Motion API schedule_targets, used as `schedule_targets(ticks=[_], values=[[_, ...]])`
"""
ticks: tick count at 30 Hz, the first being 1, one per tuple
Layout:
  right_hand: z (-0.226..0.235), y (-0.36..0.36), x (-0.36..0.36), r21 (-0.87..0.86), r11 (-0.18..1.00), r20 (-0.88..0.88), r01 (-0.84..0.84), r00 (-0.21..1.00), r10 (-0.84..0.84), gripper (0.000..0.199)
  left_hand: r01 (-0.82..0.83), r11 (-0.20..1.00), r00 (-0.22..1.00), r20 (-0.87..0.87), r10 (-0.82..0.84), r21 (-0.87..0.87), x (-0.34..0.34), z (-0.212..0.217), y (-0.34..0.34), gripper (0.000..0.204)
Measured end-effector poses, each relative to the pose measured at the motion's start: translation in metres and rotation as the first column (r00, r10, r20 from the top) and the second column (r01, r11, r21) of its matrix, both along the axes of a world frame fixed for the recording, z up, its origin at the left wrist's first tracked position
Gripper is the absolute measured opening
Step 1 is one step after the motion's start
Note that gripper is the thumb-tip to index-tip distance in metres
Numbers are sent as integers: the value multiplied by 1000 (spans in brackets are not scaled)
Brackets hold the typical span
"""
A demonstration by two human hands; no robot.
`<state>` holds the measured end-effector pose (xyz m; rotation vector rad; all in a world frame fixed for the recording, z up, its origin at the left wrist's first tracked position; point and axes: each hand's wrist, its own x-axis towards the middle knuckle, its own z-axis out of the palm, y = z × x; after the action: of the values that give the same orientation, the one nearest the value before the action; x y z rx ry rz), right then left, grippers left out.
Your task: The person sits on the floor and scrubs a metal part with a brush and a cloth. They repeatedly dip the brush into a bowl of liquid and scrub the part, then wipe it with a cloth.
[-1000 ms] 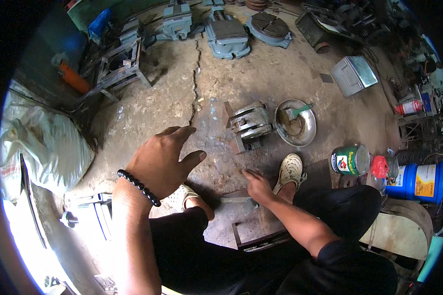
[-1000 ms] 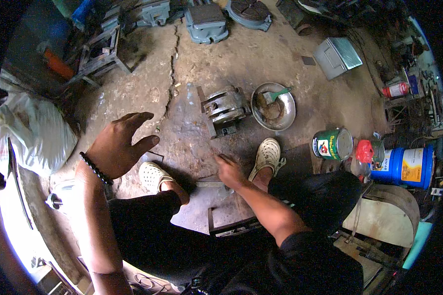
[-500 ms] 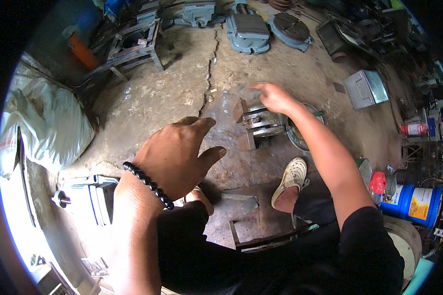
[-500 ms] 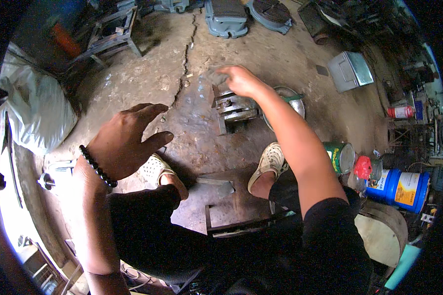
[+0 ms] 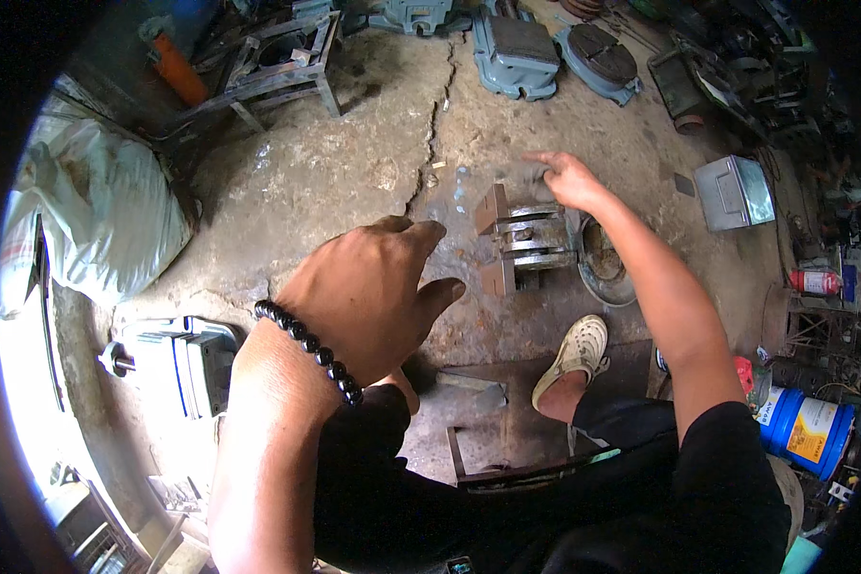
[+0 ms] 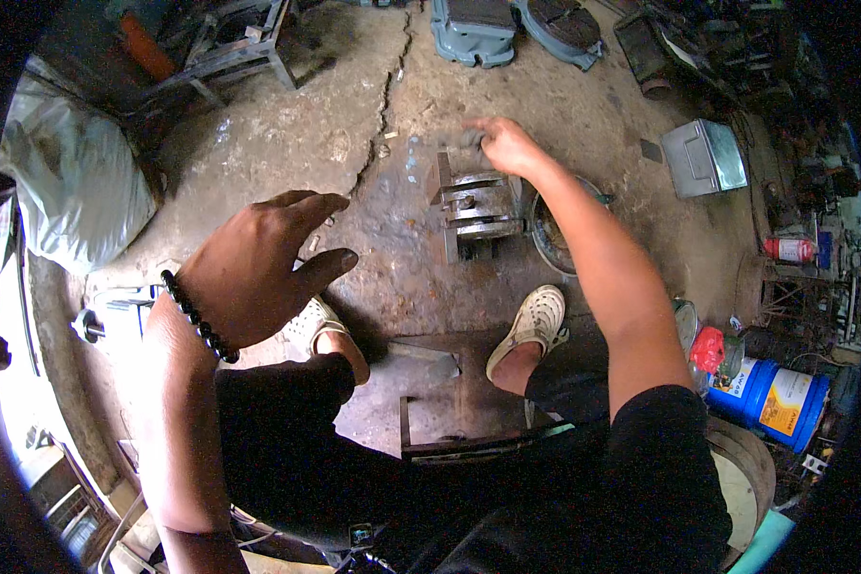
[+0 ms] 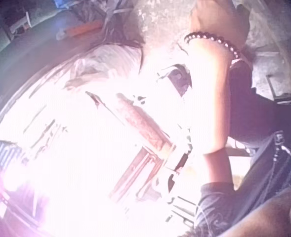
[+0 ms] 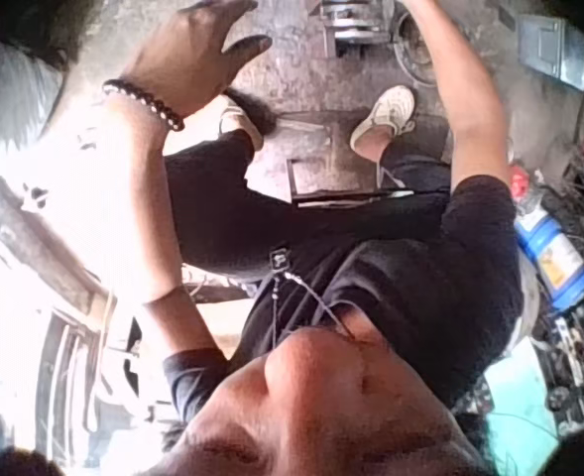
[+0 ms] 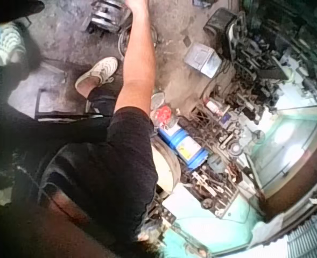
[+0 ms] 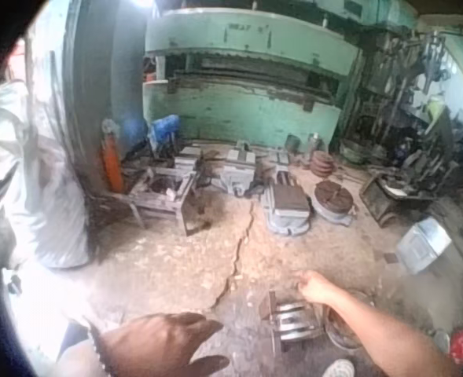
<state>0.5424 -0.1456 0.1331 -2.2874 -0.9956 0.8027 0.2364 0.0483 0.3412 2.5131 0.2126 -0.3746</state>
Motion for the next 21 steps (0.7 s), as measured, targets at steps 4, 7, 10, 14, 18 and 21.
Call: schedule_targets(ticks=[4, 7, 10, 14, 18, 21], values=[[-17, 24, -28, -156, 988, 155, -21, 987, 45, 63, 0, 1000, 1000, -12, 0, 25, 3, -1, -6, 46], [-34, 46, -84, -466, 877, 378, -117, 870, 317, 33, -9, 1000, 1000, -24, 9, 18, 4, 0, -8, 47], [-38, 58, -134, -582, 809, 354, -85, 869, 346, 26, 2, 1000, 1000, 0, -2, 12, 4, 2, -9, 48], [-11, 56, -155, -384, 922, 205, -49, 969, 137, 30, 12, 1000, 999, 52, -13, 17, 2, 5, -8, 49], [13, 58, -135, -34, 999, 249, -42, 967, 49, 37, -10, 1000, 997, 80, 9, 10, -4, 3, -5, 48], [1, 62, -98, 22, 984, 290, 179, 940, -178, 41, -6, 1000, 999, 54, 6, 17, -4, 3, -3, 47]])
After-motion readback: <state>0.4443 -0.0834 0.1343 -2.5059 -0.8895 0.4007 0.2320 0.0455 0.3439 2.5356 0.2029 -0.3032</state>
